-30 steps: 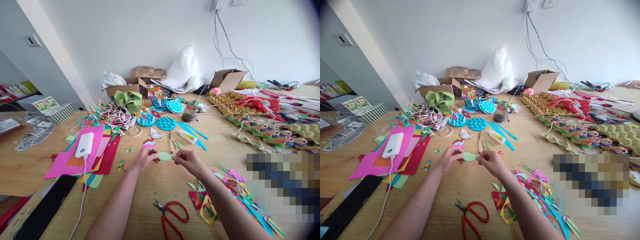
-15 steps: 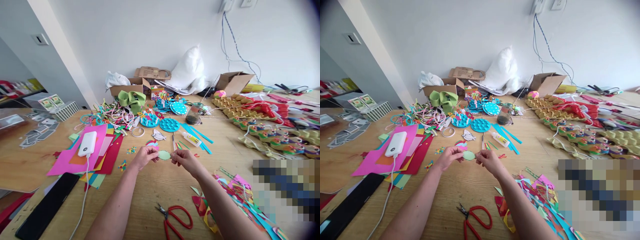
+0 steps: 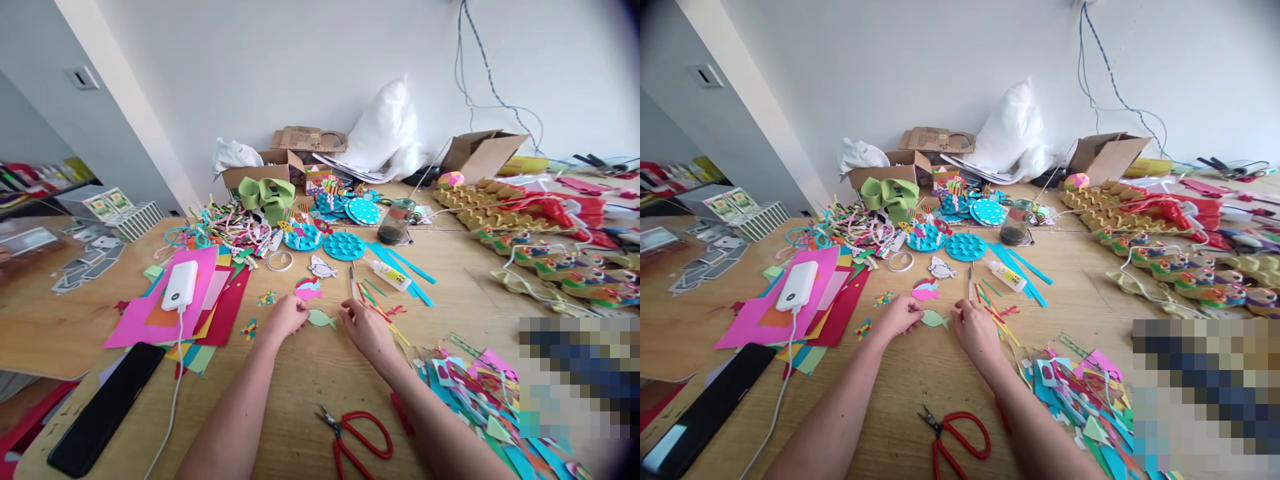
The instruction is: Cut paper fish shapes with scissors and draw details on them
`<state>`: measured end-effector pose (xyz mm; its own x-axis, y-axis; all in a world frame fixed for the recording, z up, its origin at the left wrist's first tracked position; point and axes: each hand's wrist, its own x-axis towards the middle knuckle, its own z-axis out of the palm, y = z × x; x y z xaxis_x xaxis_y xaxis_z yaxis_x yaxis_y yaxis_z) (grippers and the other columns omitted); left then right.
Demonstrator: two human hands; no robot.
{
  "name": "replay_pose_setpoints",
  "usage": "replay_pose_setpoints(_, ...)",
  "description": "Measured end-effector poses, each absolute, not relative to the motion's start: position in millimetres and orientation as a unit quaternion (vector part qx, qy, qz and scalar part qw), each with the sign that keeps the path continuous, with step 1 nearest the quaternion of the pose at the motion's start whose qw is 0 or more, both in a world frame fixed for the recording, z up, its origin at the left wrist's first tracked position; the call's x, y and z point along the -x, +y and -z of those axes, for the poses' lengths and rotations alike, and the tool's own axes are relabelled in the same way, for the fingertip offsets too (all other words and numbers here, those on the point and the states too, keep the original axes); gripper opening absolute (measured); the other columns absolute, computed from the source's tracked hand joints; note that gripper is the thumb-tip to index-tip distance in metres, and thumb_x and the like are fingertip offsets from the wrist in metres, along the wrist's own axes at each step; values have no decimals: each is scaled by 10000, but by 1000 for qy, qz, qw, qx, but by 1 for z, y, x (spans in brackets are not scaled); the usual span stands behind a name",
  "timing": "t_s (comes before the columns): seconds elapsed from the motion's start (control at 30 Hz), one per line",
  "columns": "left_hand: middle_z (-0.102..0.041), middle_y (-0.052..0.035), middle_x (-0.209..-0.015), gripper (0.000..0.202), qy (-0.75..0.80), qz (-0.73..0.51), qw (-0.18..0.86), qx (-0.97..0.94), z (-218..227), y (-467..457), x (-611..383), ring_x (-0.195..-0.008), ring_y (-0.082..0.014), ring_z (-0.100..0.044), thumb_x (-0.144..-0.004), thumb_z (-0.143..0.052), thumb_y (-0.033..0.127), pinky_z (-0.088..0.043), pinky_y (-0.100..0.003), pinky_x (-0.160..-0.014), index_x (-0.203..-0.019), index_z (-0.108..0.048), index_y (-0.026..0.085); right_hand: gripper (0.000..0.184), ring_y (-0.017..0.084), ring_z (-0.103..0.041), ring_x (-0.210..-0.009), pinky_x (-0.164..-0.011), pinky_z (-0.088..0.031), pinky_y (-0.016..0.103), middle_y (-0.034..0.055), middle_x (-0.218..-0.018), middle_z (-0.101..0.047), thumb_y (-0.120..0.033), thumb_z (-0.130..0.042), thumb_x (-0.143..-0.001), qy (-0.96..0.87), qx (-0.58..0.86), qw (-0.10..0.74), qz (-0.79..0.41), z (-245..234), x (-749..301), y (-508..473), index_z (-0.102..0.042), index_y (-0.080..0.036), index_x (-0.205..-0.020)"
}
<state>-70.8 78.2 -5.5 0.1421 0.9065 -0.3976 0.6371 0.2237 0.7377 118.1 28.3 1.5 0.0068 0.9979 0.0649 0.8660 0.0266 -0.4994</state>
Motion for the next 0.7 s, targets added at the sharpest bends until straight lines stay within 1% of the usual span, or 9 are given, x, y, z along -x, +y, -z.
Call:
replay_pose_setpoints(0.07, -609, 4, -548, 85, 643, -144, 432, -616, 4, 78, 72, -419, -108, -531, -812, -622, 196, -407, -220, -467, -759, -666, 145, 210, 222, -641, -862, -774, -455, 314, 90, -945, -713, -224, -510, -952, -720, 645, 228, -119, -3, -119, 27, -700, -157, -1012)
replay_pose_setpoints(0.13, -662, -25, -616, 79, 648, -136, 393, -638, 1, 78, 75, -508, -136, -599, -794, -660, 227, -447, -241, -548, -781, -687, 155, 189, 235, -608, -913, -845, -449, 338, 89, -934, -698, -230, -546, -944, -764, 593, 237, -92, -2, -119, 26, -728, -178, -940)
replay_pose_setpoints(0.23, -730, -76, -782, 94, 666, -110, 266, -688, -5, 77, 79, -744, -194, -685, -777, -683, 249, -479, -272, -697, -821, -712, 171, 143, 259, -573, -953, -857, -449, 369, 92, -928, -683, -240, -617, -911, -805, 549, 207, -80, -1, -117, 24, -752, -203, -881)
replay_pose_setpoints(0.27, -739, -87, -833, 107, 672, -105, 231, -696, -7, 77, 80, -808, -209, -691, -783, -671, 238, -482, -282, -733, -854, -716, 171, 128, 263, -568, -962, -856, -451, 373, 95, -933, -681, -235, -634, -900, -811, 546, 196, -82, 0, -117, 24, -755, -205, -874)
replay_pose_setpoints(0.33, -742, -92, -897, 153, 668, -115, 187, -711, -10, 76, 80, -877, -216, -687, -800, -616, 166, -484, -292, -776, -917, -715, 170, 110, 264, -559, -977, -861, -452, 377, 97, -948, -679, -220, -651, -887, -814, 544, 184, -82, 2, -116, 24, -758, -205, -869)
replay_pose_setpoints(0.43, -732, -70, -948, 277, 601, -170, 169, -762, -11, 74, 76, -900, -187, -671, -774, -534, 32, -487, -274, -816, -925, -715, 179, 111, 258, -550, -982, -863, -450, 380, 98, -973, -680, -202, -649, -887, -816, 540, 192, -78, 6, -116, 25, -759, -206, -876)
replay_pose_setpoints(0.5, -722, -62, -979, 307, 540, -194, 176, -800, -9, 73, 73, -939, -181, -657, -751, -526, -3, -484, -274, -869, -890, -724, 186, 108, 256, -550, -976, -859, -446, 389, 93, -965, -686, -197, -653, -884, -819, 531, 205, -74, 9, -116, 26, -759, -210, -870)
replay_pose_setpoints(0.57, -720, -66, -975, 302, 495, -177, 189, -830, -6, 73, 70, -983, -196, -644, -749, -532, -6, -478, -298, -921, -861, -736, 187, 103, 256, -554, -977, -858, -440, 398, 90, -960, -691, -198, -655, -884, -817, 522, 236, -66, 12, -117, 26, -756, -214, -871)
replay_pose_setpoints(0.7, -716, -91, -967, 292, 484, -94, 194, -848, -2, 72, 68, -1027, -227, -634, -758, -543, 0, -468, -328, -951, -872, -751, 170, 167, 234, -564, -931, -867, -431, 398, 87, -923, -700, -236, -577, -943, -773, 527, 351, -47, 10, -124, 29, -738, -203, -912)
